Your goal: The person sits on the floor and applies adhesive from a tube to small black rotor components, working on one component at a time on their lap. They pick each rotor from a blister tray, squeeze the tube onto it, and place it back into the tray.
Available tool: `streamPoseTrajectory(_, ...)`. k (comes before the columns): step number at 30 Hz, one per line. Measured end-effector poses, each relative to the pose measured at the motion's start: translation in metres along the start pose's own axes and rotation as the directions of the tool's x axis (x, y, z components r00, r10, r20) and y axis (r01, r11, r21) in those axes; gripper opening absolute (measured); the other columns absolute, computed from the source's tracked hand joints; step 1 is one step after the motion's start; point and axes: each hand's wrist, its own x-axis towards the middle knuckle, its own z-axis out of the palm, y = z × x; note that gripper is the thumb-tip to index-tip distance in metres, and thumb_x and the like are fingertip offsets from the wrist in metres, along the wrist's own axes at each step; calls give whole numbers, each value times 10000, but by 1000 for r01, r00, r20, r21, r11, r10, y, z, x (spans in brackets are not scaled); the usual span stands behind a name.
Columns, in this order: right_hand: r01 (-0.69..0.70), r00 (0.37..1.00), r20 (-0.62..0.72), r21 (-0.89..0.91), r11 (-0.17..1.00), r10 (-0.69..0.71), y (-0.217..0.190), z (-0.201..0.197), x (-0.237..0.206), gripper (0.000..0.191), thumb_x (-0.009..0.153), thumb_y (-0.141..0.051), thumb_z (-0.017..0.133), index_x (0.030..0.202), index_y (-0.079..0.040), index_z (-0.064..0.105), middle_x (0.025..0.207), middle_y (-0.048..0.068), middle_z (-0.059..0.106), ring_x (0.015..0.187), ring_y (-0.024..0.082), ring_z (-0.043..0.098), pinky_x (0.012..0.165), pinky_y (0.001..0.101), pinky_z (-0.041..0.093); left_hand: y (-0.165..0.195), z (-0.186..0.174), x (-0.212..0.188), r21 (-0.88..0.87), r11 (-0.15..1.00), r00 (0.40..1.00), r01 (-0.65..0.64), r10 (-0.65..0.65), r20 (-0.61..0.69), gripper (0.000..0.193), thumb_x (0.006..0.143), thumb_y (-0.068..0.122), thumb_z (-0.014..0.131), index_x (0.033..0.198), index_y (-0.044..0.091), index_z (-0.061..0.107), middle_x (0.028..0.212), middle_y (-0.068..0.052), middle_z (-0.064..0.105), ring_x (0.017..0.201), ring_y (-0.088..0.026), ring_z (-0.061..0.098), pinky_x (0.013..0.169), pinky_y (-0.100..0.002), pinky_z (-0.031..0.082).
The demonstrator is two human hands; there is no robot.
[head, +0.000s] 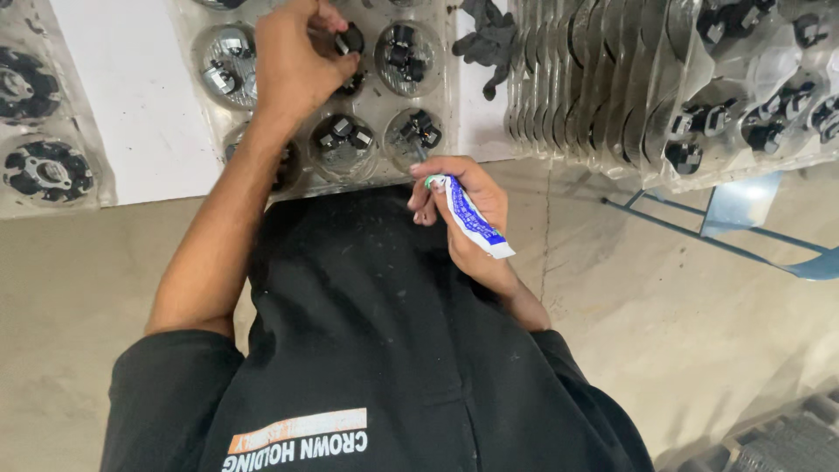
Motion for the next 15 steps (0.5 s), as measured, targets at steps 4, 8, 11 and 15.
streamPoseTrajectory(4, 77, 997, 17, -26, 997, -76, 0, 2, 9, 211, 1112, -82, 545, 1278, 34, 604, 1072, 120, 649, 871, 121, 607, 843, 290, 540, 41, -26, -37, -501, 849, 984, 165, -177, 24, 410, 852, -108, 842, 1120, 20, 559, 1157, -119, 683, 960, -139, 752, 814, -291, 671)
streamPoseTrajectory(8, 95, 994, 50, 18, 995, -96, 2, 14, 12, 143, 1118, -83, 553, 1214, 11, 602, 1080, 115, 639, 888, 144, 622, 815, 287, 543, 80, -48, -77, -725, 654, 973, 215, -208, 100, 510, 810, -160, 818, 1192, 44, 549, 1182, -142, 731, 1009, -164, 762, 875, -302, 667)
streamPoseTrajectory(11, 164, 969, 172, 88, 982, -178, 1, 26, 10, 90, 1116, -87, 561, 1152, -14, 599, 1052, 98, 625, 883, 169, 637, 754, 272, 538, 97, -61, -101, -750, 620, 972, 228, -195, 134, 519, 828, -187, 791, 1270, -2, 592, 1240, -158, 717, 1067, -168, 732, 943, -309, 645)
streamPoseTrajectory(15, 308, 866, 410, 11, 951, -285, -6, 42, 10, 103, 1110, -77, 564, 1057, -15, 627, 939, 109, 661, 761, 178, 649, 657, 270, 534, 101, -73, -116, -772, 616, 987, 158, -104, 118, 466, 888, -215, 737, 1307, -46, 624, 1325, -172, 698, 1151, -175, 713, 983, -323, 639)
